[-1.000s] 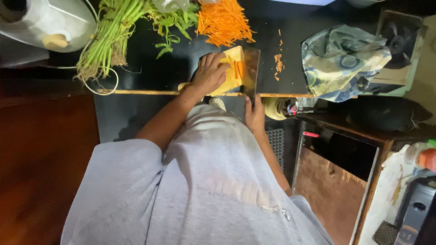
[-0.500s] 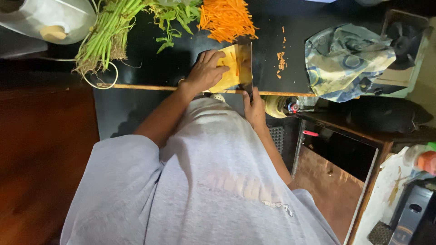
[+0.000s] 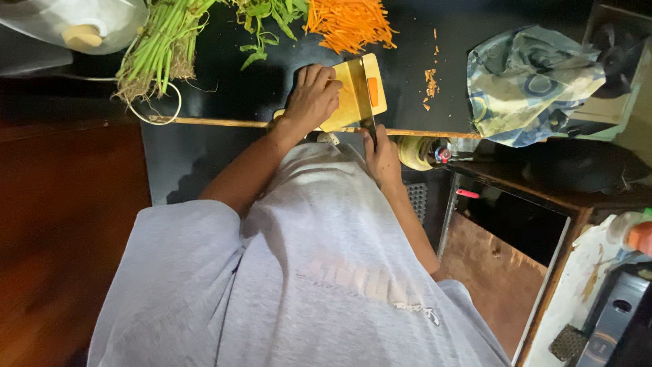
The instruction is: The person slices a carrot into thin strips using a large knife on a small wooden cutting board.
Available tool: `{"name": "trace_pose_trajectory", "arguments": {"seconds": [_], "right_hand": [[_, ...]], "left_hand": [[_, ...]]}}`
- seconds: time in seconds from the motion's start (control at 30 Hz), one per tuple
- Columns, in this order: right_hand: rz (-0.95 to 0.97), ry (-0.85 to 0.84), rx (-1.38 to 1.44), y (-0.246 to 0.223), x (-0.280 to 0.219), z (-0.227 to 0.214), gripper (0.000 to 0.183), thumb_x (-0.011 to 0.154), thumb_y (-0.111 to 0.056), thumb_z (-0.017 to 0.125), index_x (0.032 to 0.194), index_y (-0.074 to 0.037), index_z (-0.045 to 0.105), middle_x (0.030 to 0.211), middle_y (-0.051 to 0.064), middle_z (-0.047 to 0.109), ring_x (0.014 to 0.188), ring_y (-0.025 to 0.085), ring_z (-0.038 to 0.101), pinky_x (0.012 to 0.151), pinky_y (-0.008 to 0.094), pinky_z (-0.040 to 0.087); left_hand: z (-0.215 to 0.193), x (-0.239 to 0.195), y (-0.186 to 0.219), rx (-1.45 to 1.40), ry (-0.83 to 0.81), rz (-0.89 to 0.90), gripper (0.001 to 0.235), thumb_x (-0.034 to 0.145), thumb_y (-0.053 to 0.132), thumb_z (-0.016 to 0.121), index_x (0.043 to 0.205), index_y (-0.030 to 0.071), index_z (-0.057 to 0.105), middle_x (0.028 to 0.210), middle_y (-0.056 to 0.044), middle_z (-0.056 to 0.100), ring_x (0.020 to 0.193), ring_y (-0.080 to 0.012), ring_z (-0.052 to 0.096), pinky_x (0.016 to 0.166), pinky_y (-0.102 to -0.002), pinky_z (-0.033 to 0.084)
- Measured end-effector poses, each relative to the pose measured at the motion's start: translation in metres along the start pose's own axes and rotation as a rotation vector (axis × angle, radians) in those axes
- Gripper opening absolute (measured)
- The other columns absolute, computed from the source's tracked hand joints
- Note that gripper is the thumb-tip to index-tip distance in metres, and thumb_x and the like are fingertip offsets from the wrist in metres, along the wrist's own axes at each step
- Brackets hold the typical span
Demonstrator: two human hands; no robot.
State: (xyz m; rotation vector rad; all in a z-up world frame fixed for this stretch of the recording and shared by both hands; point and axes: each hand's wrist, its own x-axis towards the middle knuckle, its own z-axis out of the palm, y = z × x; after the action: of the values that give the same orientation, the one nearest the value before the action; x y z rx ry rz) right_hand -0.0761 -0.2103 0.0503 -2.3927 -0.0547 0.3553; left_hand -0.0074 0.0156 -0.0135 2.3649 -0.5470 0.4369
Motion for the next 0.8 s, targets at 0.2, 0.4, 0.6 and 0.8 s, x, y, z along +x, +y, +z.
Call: {"name": "trace_pose_trajectory", "arguments": {"seconds": [0.2, 0.4, 0.6, 0.8], "right_hand": [[0.047, -0.003, -0.006, 0.004, -0.014, 0.009, 0.028, 0.101, -0.016, 0.059, 0.123, 0.000, 0.053, 0.070, 0.031, 0.061, 0.064, 0.050, 0.063, 0.055, 0.050, 0.047], [0.081, 0.009, 0.097, 0.001, -0.011, 0.014, 0.026, 0.103, -0.017, 0.057, 0.122, 0.001, 0.052, 0.074, 0.030, 0.064, 0.069, 0.047, 0.069, 0.057, 0.050, 0.050], [0.095, 0.001, 0.032, -0.014, -0.008, 0.019, 0.023, 0.105, -0.018, 0.059, 0.115, 0.002, 0.054, 0.084, 0.034, 0.066, 0.086, 0.053, 0.065, 0.064, 0.055, 0.050], [0.101, -0.001, 0.014, -0.020, -0.007, 0.027, 0.023, 0.105, -0.019, 0.054, 0.116, 0.001, 0.049, 0.087, 0.032, 0.069, 0.088, 0.053, 0.066, 0.068, 0.058, 0.052]], "left_hand": [[-0.001, 0.002, 0.004, -0.005, -0.050, -0.067, 0.026, 0.087, 0.017, 0.073, 0.110, 0.006, 0.068, 0.115, -0.010, 0.055, 0.118, -0.0320, 0.049, 0.103, -0.049, 0.038], [-0.002, 0.004, 0.006, -0.064, -0.036, -0.105, 0.031, 0.086, 0.020, 0.076, 0.111, 0.006, 0.065, 0.117, -0.012, 0.054, 0.121, -0.0340, 0.047, 0.103, -0.051, 0.037], [0.001, 0.007, 0.009, -0.074, -0.014, -0.147, 0.031, 0.088, 0.020, 0.077, 0.114, 0.007, 0.065, 0.120, -0.011, 0.054, 0.123, -0.0332, 0.047, 0.105, -0.051, 0.034], [0.000, 0.010, 0.010, -0.046, -0.043, -0.166, 0.033, 0.087, 0.022, 0.077, 0.115, 0.007, 0.065, 0.119, -0.011, 0.053, 0.123, -0.0332, 0.046, 0.105, -0.052, 0.033]]}}
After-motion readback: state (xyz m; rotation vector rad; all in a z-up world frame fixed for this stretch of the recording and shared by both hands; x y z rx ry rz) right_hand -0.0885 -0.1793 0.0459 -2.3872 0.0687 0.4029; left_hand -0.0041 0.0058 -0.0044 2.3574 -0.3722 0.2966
